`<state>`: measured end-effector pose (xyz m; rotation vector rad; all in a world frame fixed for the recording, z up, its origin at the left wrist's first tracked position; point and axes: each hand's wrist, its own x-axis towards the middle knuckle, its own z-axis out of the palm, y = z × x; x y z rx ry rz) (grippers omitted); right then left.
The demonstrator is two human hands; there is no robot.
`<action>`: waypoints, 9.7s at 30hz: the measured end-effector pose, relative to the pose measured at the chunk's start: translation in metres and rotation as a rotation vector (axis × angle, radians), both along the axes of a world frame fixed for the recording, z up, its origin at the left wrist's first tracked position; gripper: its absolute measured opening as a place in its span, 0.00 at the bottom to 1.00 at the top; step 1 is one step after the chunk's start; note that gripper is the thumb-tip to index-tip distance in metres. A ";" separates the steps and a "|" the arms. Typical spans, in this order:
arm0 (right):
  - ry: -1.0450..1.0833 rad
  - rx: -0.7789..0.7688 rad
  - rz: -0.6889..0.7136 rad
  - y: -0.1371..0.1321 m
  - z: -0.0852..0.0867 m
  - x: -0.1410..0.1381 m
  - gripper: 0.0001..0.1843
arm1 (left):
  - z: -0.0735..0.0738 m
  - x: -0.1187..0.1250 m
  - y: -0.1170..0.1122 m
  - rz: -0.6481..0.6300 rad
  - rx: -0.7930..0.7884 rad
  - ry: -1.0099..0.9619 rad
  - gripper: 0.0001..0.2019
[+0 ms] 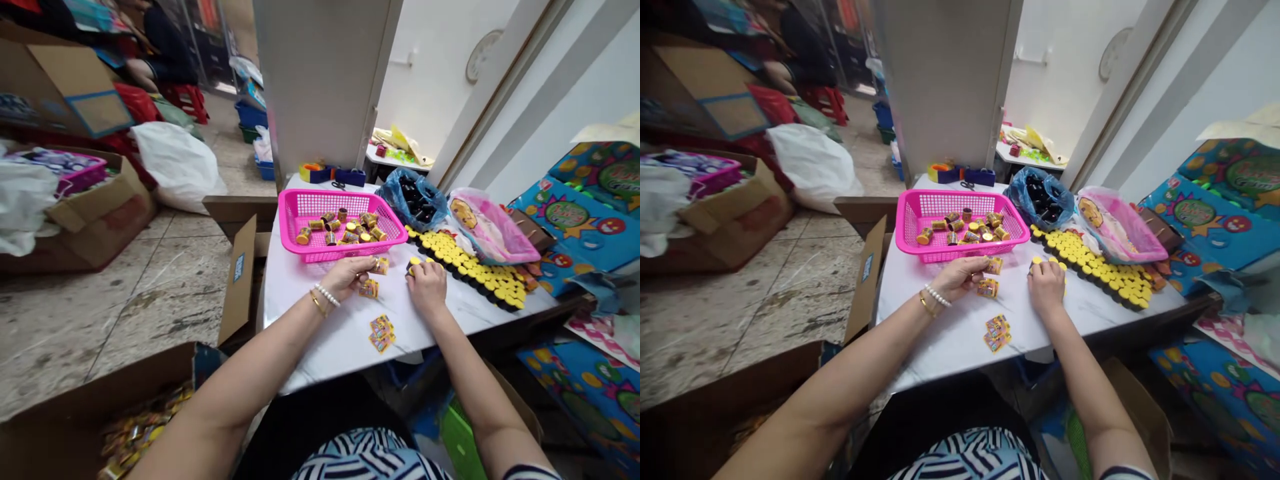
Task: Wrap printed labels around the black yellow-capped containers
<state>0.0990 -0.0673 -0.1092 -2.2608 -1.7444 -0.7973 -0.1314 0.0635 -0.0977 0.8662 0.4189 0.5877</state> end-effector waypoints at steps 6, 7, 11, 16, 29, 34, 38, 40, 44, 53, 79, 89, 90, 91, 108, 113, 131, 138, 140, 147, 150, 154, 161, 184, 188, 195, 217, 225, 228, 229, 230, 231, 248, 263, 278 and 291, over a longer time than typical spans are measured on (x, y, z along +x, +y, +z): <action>-0.029 -0.051 0.041 0.007 0.001 -0.002 0.09 | 0.002 -0.001 0.000 -0.020 -0.018 0.007 0.18; -0.025 -0.060 0.047 0.009 0.001 -0.003 0.10 | 0.003 -0.001 0.000 -0.023 -0.026 0.005 0.17; 0.017 -0.126 0.113 0.014 0.001 -0.004 0.16 | 0.005 -0.002 0.004 -0.043 -0.079 -0.005 0.15; 0.045 -0.153 0.138 0.011 0.003 0.001 0.21 | 0.003 -0.001 0.007 -0.006 -0.160 -0.013 0.13; 0.039 -0.254 0.077 0.081 0.021 0.008 0.18 | -0.008 0.006 0.011 0.076 -0.140 0.070 0.14; 0.066 -0.284 0.005 0.107 0.020 0.009 0.14 | -0.005 0.005 0.009 0.050 -0.127 0.070 0.13; 0.087 -0.258 -0.026 0.095 0.012 -0.003 0.20 | 0.000 0.004 0.007 0.020 -0.160 0.036 0.12; 0.092 -0.276 -0.021 0.088 0.009 -0.010 0.21 | -0.001 0.004 0.008 -0.010 -0.178 0.020 0.11; 0.044 -0.362 0.117 0.078 0.009 -0.026 0.14 | -0.003 0.004 0.010 -0.028 -0.207 0.013 0.10; 0.976 0.177 0.562 0.073 0.013 -0.023 0.21 | 0.004 0.003 0.012 0.039 -0.283 0.015 0.03; 1.561 0.213 0.593 0.051 0.017 -0.037 0.19 | 0.002 0.011 0.004 0.078 -0.364 -0.028 0.05; 1.448 0.228 0.678 0.048 0.013 -0.038 0.18 | -0.006 0.012 0.000 0.160 -0.068 0.109 0.15; 1.447 0.248 0.675 0.048 0.014 -0.037 0.19 | -0.005 0.011 -0.001 0.184 -0.016 0.136 0.17; 1.455 0.268 0.679 0.048 0.016 -0.035 0.20 | -0.005 0.011 -0.002 0.224 0.040 0.157 0.17; 0.919 0.134 0.860 0.045 0.016 -0.026 0.17 | -0.010 0.010 -0.002 0.017 0.122 0.060 0.25; 0.907 0.234 0.794 0.046 0.015 -0.027 0.17 | -0.007 0.006 0.002 0.055 0.154 0.033 0.24; 1.606 0.088 0.756 0.056 -0.002 -0.035 0.24 | -0.010 0.007 0.010 0.105 0.160 0.094 0.20; 1.503 0.169 0.769 0.053 -0.004 -0.035 0.12 | -0.011 0.010 0.004 -0.026 0.067 -0.007 0.24; 1.520 0.239 0.756 0.052 -0.005 -0.036 0.08 | -0.009 0.011 0.001 -0.048 0.033 -0.040 0.24; 1.362 0.199 0.830 0.051 -0.003 -0.035 0.12 | -0.011 0.014 -0.004 -0.032 -0.008 0.033 0.25; 1.340 0.290 0.826 0.049 -0.003 -0.035 0.07 | -0.012 0.015 -0.007 -0.058 -0.032 -0.006 0.23; 1.298 0.232 0.827 0.047 -0.002 -0.037 0.12 | -0.012 0.014 -0.008 -0.087 -0.030 0.007 0.23; 1.359 0.198 0.840 0.050 -0.006 -0.035 0.15 | -0.013 0.014 -0.005 -0.137 -0.078 0.016 0.23; 0.151 -0.073 0.045 0.049 -0.001 0.032 0.14 | 0.010 -0.020 0.034 0.989 1.329 0.654 0.20; 0.203 -0.083 0.087 0.051 0.001 0.018 0.18 | -0.013 -0.002 -0.004 0.509 1.491 0.690 0.08; 0.226 -0.172 0.207 0.052 0.000 0.001 0.19 | -0.040 0.016 0.002 0.169 1.420 0.873 0.05; 1.393 0.183 0.485 0.046 0.014 -0.043 0.19 | 0.001 0.006 -0.020 0.642 0.847 0.404 0.15; 1.261 0.241 0.493 0.045 0.005 -0.049 0.21 | -0.006 0.011 -0.013 0.336 0.434 0.305 0.22; 1.228 0.196 0.482 0.045 0.005 -0.048 0.23 | -0.011 0.012 -0.006 0.413 0.496 0.313 0.20; 1.223 0.184 0.477 0.045 0.005 -0.048 0.23 | -0.013 0.011 -0.003 0.438 0.521 0.316 0.20; 1.216 0.177 0.474 0.045 0.005 -0.048 0.23 | -0.014 0.011 -0.001 0.451 0.535 0.312 0.19; 1.209 0.174 0.471 0.045 0.005 -0.048 0.23 | -0.015 0.010 0.001 0.447 0.534 0.300 0.19; 1.224 0.068 0.437 0.045 0.006 -0.054 0.22 | -0.015 0.007 0.003 0.516 0.720 0.461 0.11; 1.379 0.222 0.412 0.050 -0.003 -0.051 0.29 | 0.006 0.003 -0.028 0.638 0.799 0.298 0.26; 1.061 0.241 0.526 0.043 -0.003 -0.055 0.23 | 0.003 0.006 -0.031 0.660 0.926 0.320 0.11; 0.825 0.301 0.637 0.043 -0.009 -0.054 0.09 | 0.008 0.000 -0.028 0.770 0.855 0.360 0.04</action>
